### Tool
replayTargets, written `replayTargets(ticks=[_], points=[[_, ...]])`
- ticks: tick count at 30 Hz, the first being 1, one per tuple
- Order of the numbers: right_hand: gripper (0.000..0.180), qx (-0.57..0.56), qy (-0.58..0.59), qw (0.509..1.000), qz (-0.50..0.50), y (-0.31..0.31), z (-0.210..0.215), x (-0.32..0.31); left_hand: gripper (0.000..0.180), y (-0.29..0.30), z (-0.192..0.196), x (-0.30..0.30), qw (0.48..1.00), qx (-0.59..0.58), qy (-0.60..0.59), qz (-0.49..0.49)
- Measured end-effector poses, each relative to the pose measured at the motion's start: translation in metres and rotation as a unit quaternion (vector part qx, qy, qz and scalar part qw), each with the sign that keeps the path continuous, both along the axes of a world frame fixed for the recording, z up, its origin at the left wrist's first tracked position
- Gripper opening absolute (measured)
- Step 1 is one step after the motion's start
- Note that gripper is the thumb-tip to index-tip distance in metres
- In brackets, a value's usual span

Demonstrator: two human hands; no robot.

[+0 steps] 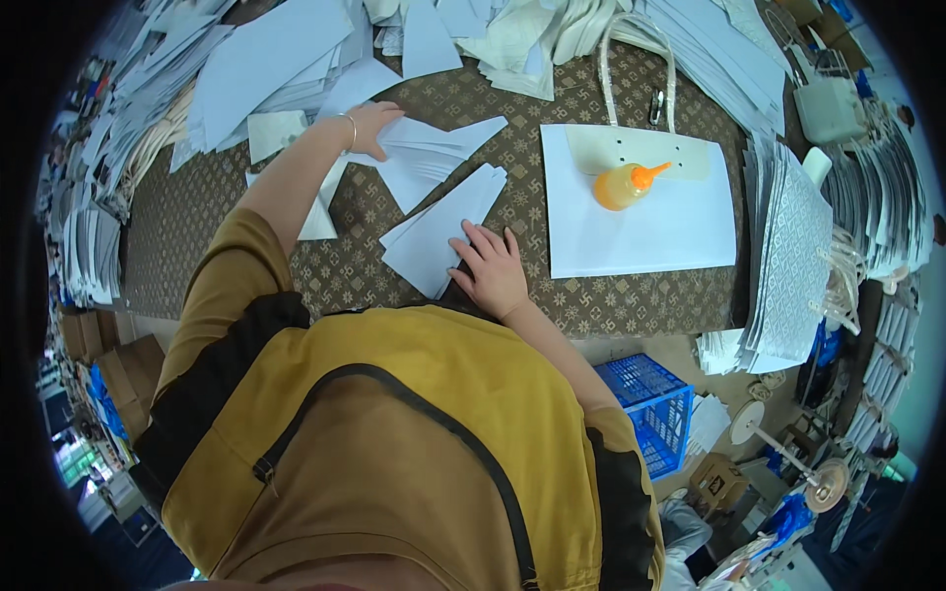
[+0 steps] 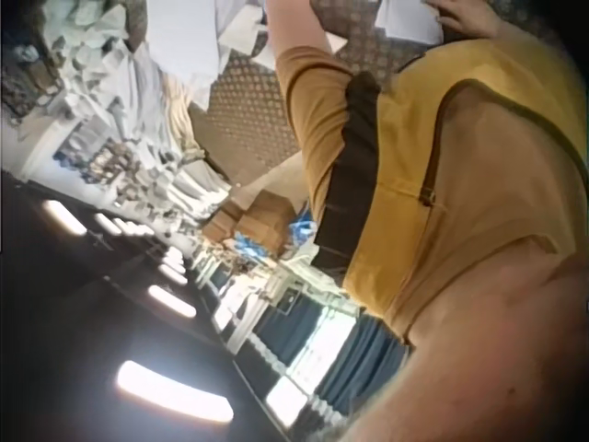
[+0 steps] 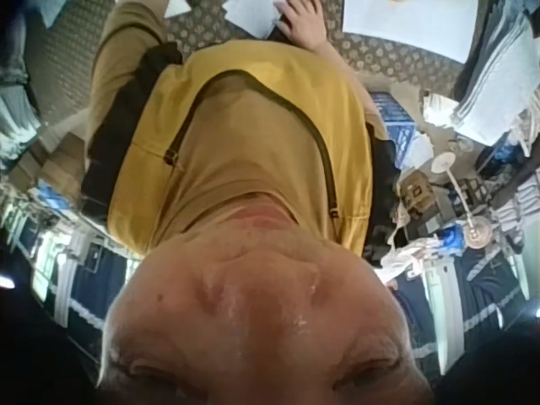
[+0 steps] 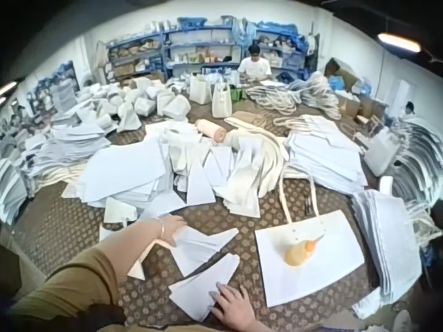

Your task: Applying glue to reinforcement pieces and attaching them to paper tote bags for assembly.

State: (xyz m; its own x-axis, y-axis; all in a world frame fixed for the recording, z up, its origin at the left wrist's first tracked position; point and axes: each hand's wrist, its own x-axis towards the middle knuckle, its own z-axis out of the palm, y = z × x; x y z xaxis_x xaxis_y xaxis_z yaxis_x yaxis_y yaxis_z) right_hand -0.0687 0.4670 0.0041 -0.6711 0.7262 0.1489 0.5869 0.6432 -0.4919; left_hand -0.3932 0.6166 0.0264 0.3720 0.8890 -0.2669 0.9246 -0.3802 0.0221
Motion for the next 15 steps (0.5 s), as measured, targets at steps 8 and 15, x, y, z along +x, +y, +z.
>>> replayTargets(ticks=[8, 15], points=[[0.042, -0.011, 0.025, 1.000, -0.011, 0.002, -0.004, 0.003, 0.076, 0.005, 0.030, 0.017, 0.982, -0.173, 0.071, 0.015], [0.039, -0.006, 0.016, 1.000, -0.013, 0.001, -0.004, 0.003, 0.068, -0.016, 0.025, -0.018, 0.987, -0.162, 0.022, 0.009]])
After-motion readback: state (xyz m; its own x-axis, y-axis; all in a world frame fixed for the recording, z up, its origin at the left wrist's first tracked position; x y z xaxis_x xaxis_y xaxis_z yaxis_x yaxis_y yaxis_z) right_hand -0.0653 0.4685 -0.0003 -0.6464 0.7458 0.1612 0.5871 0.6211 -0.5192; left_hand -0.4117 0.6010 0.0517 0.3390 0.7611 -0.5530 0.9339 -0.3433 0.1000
